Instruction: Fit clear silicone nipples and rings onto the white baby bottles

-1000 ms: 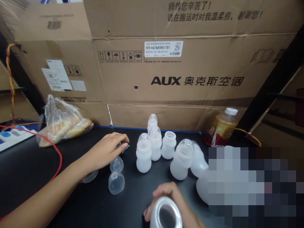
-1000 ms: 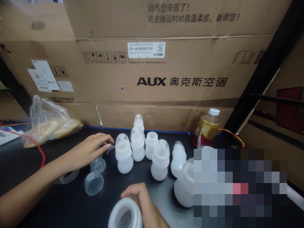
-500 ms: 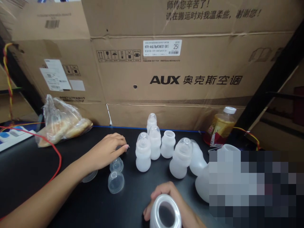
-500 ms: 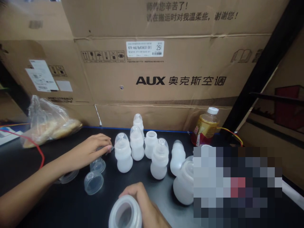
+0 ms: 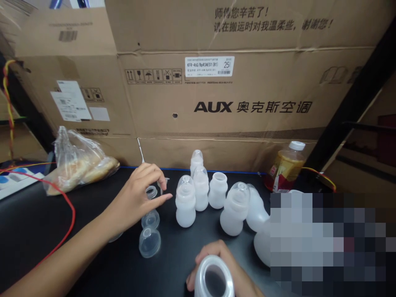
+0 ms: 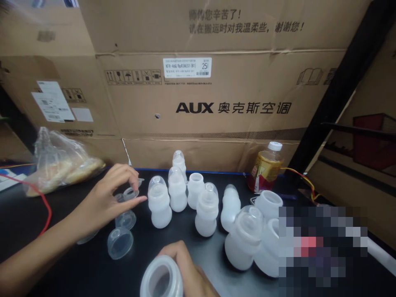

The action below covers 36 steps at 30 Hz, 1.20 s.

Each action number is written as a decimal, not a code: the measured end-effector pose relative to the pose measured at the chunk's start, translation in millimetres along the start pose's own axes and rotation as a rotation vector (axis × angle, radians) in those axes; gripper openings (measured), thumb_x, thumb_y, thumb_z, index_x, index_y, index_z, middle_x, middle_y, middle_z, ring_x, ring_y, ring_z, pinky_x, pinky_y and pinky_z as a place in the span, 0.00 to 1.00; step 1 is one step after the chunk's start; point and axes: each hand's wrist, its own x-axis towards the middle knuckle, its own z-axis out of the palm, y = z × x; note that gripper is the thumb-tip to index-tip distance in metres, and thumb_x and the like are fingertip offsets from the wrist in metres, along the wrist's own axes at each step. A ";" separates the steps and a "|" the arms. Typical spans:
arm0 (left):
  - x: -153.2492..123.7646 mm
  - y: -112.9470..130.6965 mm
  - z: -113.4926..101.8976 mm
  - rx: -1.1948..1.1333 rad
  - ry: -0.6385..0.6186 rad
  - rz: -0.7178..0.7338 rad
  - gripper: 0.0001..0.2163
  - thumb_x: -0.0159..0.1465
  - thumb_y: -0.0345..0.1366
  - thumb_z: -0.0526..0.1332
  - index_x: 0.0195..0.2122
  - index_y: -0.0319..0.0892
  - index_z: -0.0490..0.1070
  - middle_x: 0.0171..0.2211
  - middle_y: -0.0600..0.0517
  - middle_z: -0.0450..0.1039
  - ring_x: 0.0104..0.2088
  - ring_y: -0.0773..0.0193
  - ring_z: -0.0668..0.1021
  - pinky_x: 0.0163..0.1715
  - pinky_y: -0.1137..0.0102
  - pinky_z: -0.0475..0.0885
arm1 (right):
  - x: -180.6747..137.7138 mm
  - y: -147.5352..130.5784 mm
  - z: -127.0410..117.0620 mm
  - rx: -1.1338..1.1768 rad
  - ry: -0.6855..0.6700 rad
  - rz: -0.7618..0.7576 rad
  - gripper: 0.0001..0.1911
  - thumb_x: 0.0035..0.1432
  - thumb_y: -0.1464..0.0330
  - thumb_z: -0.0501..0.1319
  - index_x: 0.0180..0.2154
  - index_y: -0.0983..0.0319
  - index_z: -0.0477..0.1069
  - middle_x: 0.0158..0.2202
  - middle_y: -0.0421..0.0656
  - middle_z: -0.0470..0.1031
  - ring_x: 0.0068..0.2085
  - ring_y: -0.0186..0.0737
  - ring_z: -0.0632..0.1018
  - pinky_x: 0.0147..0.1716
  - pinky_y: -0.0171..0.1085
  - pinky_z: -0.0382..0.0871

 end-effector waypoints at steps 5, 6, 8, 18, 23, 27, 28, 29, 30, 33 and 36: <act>-5.6 38.9 8.0 -0.113 0.137 0.138 0.14 0.74 0.21 0.65 0.39 0.48 0.67 0.39 0.55 0.72 0.43 0.59 0.77 0.46 0.61 0.72 | 0.2 -11.1 1.3 -0.079 -0.024 0.000 0.28 0.61 0.50 0.78 0.51 0.53 0.69 0.43 0.42 0.83 0.51 0.53 0.85 0.56 0.49 0.75; -7.5 45.2 9.8 -0.141 0.141 0.161 0.14 0.74 0.20 0.64 0.40 0.48 0.67 0.40 0.55 0.73 0.44 0.60 0.78 0.46 0.62 0.73 | -0.2 -12.7 1.6 -0.086 -0.026 -0.002 0.29 0.61 0.49 0.79 0.51 0.53 0.68 0.43 0.41 0.83 0.51 0.52 0.85 0.55 0.48 0.75; -11.2 55.3 12.8 -0.188 0.149 0.199 0.14 0.74 0.19 0.64 0.42 0.48 0.69 0.40 0.54 0.74 0.44 0.61 0.79 0.47 0.62 0.75 | -1.3 -13.5 2.1 -0.088 -0.022 -0.009 0.30 0.61 0.48 0.78 0.51 0.53 0.68 0.43 0.41 0.83 0.51 0.52 0.85 0.54 0.48 0.75; -21.7 96.1 21.5 -0.725 0.175 0.114 0.13 0.74 0.45 0.76 0.51 0.50 0.75 0.45 0.54 0.91 0.41 0.63 0.91 0.52 0.64 0.82 | 9.9 3.2 2.9 -0.205 0.047 -0.047 0.28 0.55 0.55 0.82 0.48 0.54 0.71 0.41 0.39 0.82 0.42 0.46 0.83 0.42 0.40 0.75; -19.4 107.1 22.2 -0.743 0.075 0.145 0.13 0.74 0.52 0.73 0.49 0.51 0.79 0.41 0.52 0.93 0.36 0.60 0.92 0.49 0.60 0.81 | 8.3 1.2 4.3 -0.231 0.071 -0.034 0.32 0.48 0.56 0.85 0.49 0.51 0.73 0.39 0.39 0.82 0.42 0.50 0.84 0.40 0.40 0.78; -18.1 105.7 18.5 -0.738 0.005 0.065 0.13 0.72 0.52 0.76 0.49 0.53 0.83 0.44 0.50 0.93 0.41 0.56 0.91 0.47 0.61 0.83 | 2.6 -3.9 5.7 -0.241 0.079 -0.050 0.34 0.48 0.55 0.85 0.53 0.52 0.75 0.41 0.41 0.82 0.44 0.53 0.84 0.47 0.45 0.80; -18.0 105.8 17.3 -0.749 -0.014 0.040 0.12 0.71 0.51 0.77 0.49 0.52 0.84 0.44 0.49 0.92 0.41 0.55 0.91 0.45 0.61 0.84 | 2.6 -4.8 6.2 -0.243 0.079 -0.055 0.34 0.48 0.55 0.85 0.53 0.52 0.74 0.42 0.41 0.83 0.45 0.54 0.85 0.48 0.46 0.80; -17.9 106.0 16.4 -0.761 -0.026 0.014 0.12 0.70 0.50 0.78 0.48 0.52 0.85 0.43 0.48 0.91 0.40 0.54 0.90 0.43 0.62 0.84 | 3.1 -5.3 6.6 -0.245 0.077 -0.059 0.35 0.48 0.54 0.85 0.53 0.51 0.74 0.42 0.40 0.83 0.46 0.54 0.85 0.48 0.46 0.80; -17.9 106.4 16.0 -0.779 -0.038 -0.005 0.12 0.70 0.50 0.78 0.47 0.51 0.85 0.42 0.48 0.90 0.39 0.54 0.89 0.41 0.63 0.84 | 4.0 -5.6 6.9 -0.247 0.075 -0.062 0.34 0.48 0.54 0.85 0.52 0.51 0.74 0.42 0.40 0.83 0.45 0.53 0.85 0.47 0.45 0.79; -18.9 106.8 18.6 -0.818 -0.002 -0.020 0.13 0.71 0.53 0.76 0.46 0.52 0.85 0.38 0.50 0.87 0.37 0.58 0.87 0.39 0.65 0.83 | 7.8 -4.2 6.7 -0.254 0.067 -0.071 0.34 0.47 0.55 0.86 0.50 0.52 0.73 0.40 0.39 0.83 0.43 0.52 0.85 0.42 0.43 0.78; -21.9 105.3 26.5 -0.830 0.033 0.030 0.13 0.72 0.53 0.76 0.49 0.51 0.84 0.38 0.50 0.88 0.38 0.58 0.88 0.40 0.65 0.82 | 10.4 -0.6 5.4 -0.263 0.061 -0.082 0.34 0.47 0.56 0.85 0.50 0.53 0.72 0.39 0.39 0.82 0.43 0.52 0.85 0.41 0.43 0.77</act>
